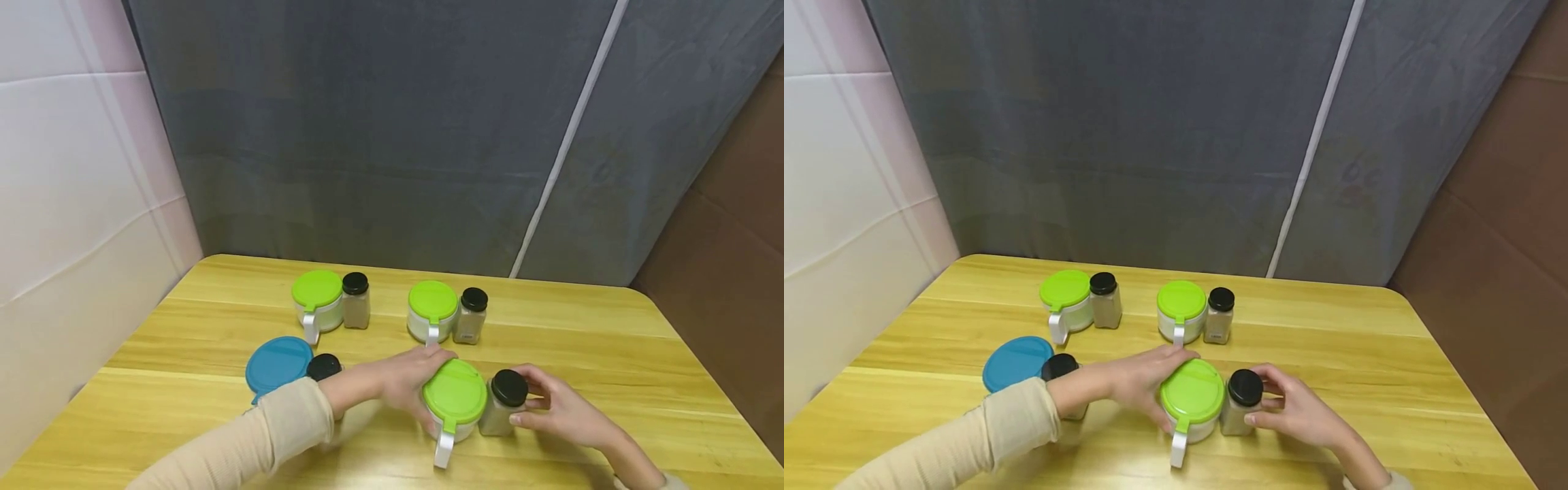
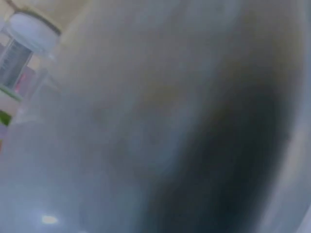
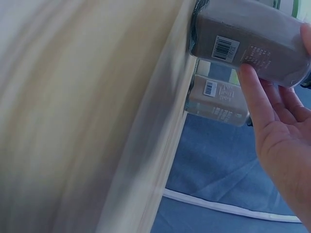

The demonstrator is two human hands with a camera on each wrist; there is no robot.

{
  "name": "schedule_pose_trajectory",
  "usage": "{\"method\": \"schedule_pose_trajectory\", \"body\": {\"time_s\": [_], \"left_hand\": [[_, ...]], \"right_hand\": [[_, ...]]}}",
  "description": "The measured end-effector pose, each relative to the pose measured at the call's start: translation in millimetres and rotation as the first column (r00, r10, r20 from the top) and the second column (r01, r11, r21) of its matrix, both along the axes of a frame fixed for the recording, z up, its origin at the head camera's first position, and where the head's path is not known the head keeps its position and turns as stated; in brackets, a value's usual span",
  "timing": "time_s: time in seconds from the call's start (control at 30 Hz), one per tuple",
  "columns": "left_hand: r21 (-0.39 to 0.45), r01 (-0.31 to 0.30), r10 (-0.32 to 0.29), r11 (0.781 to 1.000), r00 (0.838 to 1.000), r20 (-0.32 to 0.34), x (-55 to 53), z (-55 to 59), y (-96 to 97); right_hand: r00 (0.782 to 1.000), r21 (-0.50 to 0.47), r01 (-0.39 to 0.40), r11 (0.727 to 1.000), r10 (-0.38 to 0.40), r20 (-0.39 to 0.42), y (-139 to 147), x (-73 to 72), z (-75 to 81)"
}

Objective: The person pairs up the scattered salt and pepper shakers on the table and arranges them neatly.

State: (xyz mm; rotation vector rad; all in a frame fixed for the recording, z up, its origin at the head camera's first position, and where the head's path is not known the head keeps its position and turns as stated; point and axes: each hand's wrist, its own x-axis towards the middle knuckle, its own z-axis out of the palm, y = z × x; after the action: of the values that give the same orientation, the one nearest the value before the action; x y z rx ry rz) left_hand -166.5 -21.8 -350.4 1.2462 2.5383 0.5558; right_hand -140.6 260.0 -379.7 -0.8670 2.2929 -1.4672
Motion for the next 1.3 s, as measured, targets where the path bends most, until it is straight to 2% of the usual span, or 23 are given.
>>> {"method": "schedule_pose_trajectory", "body": {"time_s": [0.1,0.23,0.47,0.73,0.97,1.3], "left_hand": [[-0.068,-0.023,0.022,0.997,1.0,-0.006,-0.1,5.8,-0.1],[-0.112,-0.049,0.049,0.993,0.999,-0.005,0.7,11.1,-1.7],[-0.202,-0.072,0.058,0.977,0.995,-0.075,2.6,17.3,-5.9],[-0.292,-0.104,0.067,0.951,0.989,-0.135,5.4,24.9,-8.8],[-0.323,-0.144,0.106,0.936,0.986,-0.131,7.1,28.3,-9.8],[-0.327,-0.154,0.116,0.932,0.984,-0.133,8.5,29.5,-11.6]], "right_hand": [[1.0,0.002,0.006,1.0,-0.006,-0.001,-3,-0.4,0.4],[1.0,-0.003,0.014,1.0,-0.014,-0.007,-7,-1.6,-0.8],[1.0,-0.036,0.005,0.999,-0.005,-0.002,-17,-3.9,-3.7],[0.999,-0.013,0.036,0.999,-0.036,0.006,-28,-2.9,-1.8],[0.998,-0.008,0.07,0.998,-0.07,0.003,-35,-3.0,-0.8],[0.996,0.005,0.088,0.996,-0.088,0.006,-38,-2.2,0.1]]}}
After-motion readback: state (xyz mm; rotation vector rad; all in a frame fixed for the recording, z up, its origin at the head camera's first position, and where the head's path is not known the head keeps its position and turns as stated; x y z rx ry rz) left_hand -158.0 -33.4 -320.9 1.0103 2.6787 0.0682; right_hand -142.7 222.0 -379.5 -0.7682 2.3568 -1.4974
